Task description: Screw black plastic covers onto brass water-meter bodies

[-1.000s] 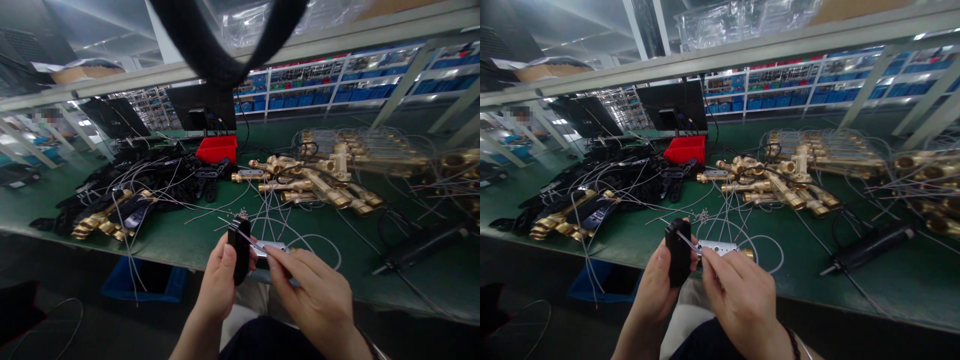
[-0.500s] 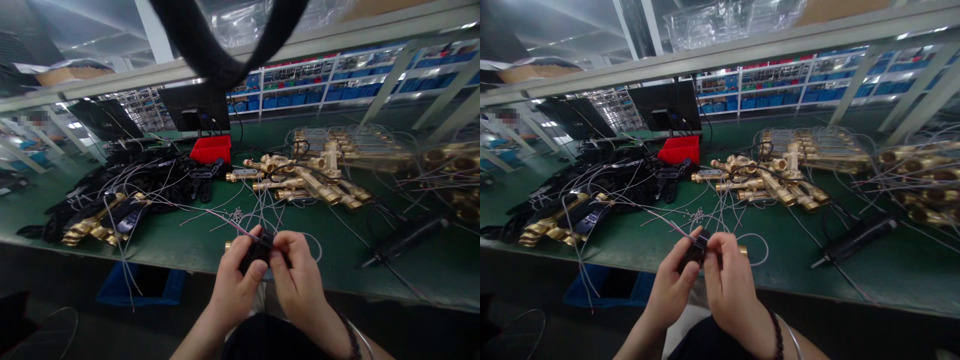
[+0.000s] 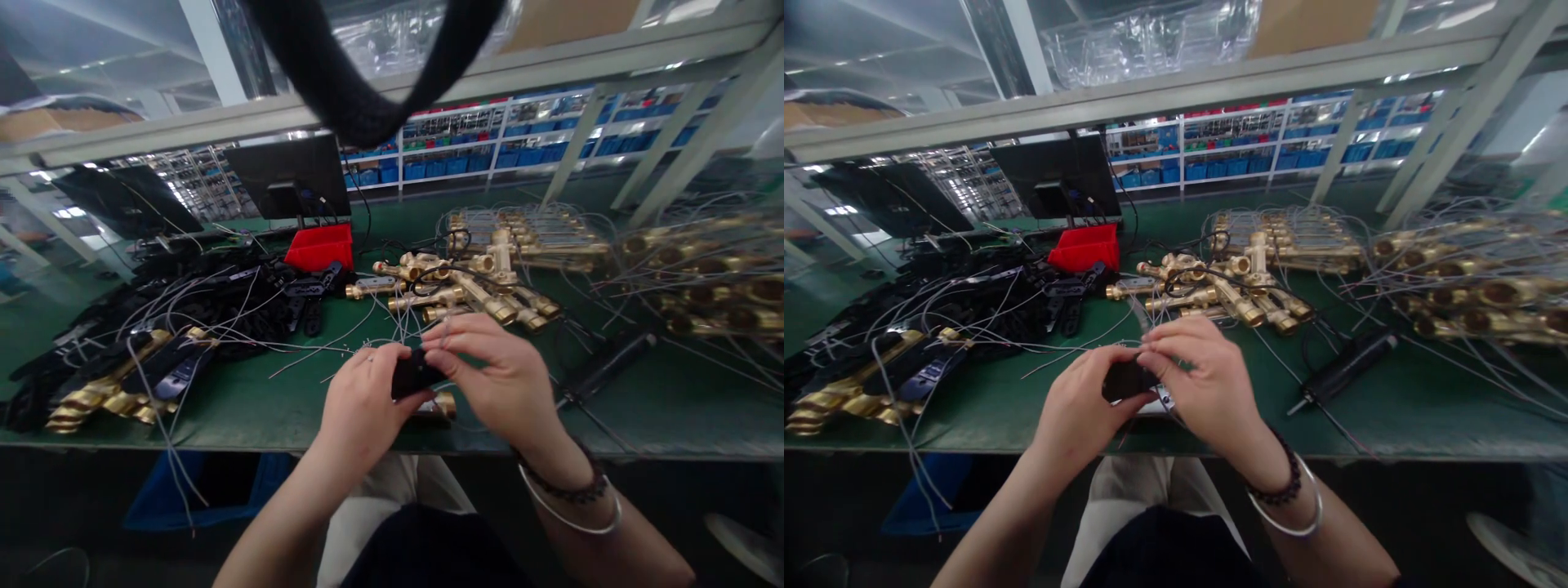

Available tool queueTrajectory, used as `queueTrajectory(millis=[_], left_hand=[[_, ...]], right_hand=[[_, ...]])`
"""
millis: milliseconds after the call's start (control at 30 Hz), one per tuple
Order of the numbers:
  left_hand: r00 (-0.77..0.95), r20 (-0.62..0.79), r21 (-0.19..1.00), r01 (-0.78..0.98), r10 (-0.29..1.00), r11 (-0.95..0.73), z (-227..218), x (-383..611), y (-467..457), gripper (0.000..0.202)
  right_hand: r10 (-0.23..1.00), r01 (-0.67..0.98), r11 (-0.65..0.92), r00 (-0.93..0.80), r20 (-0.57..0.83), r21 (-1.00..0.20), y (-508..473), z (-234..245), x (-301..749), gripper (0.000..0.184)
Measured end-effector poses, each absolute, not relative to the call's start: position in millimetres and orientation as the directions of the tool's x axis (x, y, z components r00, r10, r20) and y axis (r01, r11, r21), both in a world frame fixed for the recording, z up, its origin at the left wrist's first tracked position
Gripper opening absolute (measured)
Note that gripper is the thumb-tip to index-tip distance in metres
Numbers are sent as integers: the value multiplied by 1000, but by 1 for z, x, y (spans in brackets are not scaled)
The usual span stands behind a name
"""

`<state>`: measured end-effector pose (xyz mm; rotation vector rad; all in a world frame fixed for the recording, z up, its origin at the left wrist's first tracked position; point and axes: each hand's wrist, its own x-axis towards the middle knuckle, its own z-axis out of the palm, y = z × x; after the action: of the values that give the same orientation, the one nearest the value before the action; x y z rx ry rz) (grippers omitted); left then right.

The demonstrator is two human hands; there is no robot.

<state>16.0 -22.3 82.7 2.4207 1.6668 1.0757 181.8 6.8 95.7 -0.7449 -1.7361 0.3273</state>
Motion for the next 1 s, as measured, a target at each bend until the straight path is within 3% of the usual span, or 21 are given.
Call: queueTrajectory(millis=[67,133,167,233,300,367,433,567,667,733,833,1000], left_hand=[[230,401,360,851,887,-383,91,13,-16,39],[239,263,406,851,935,-332,96,7,-10,38],[249,215,443,837,944,-321,97,4,-8,36],[283,196,509,789,939,-344,99,-1,-3,34],[327,233,530,747,916,-402,101,-4,1,32],[388,257,536,705,885,-465,106,-3,4,32],[451,246,546,667,858,-507,112,-1,7,32],[421,296,619,600,858,-508,108,2,11,42],[269,372,717,525,889,-458,86,2,11,63],[217,353,739,533,910,-413,69,4,9,56],[319,224,705,599,921,-379,54,16,4,40],[338,140,575,737,931,-355,56,44,1,35]], right_hand=[[608,200,743,199,769,-639,18,102,200,11],[557,78,728,510,655,-681,29,103,220,15],[553,25,718,586,592,-696,34,100,228,17],[684,-57,639,498,533,-767,41,88,235,16],[850,-75,518,156,503,-852,40,73,229,20],[882,-28,418,-227,413,-908,33,61,215,41],[851,41,387,-401,339,-921,25,54,200,44],[887,81,336,-362,286,-939,22,53,191,36],[957,-164,185,-195,215,-969,29,49,199,38],[988,-397,60,-109,112,-916,36,42,204,31],[996,-607,-65,-86,-15,-792,41,30,210,22],[996,-633,-48,-91,13,-773,40,20,215,15]])
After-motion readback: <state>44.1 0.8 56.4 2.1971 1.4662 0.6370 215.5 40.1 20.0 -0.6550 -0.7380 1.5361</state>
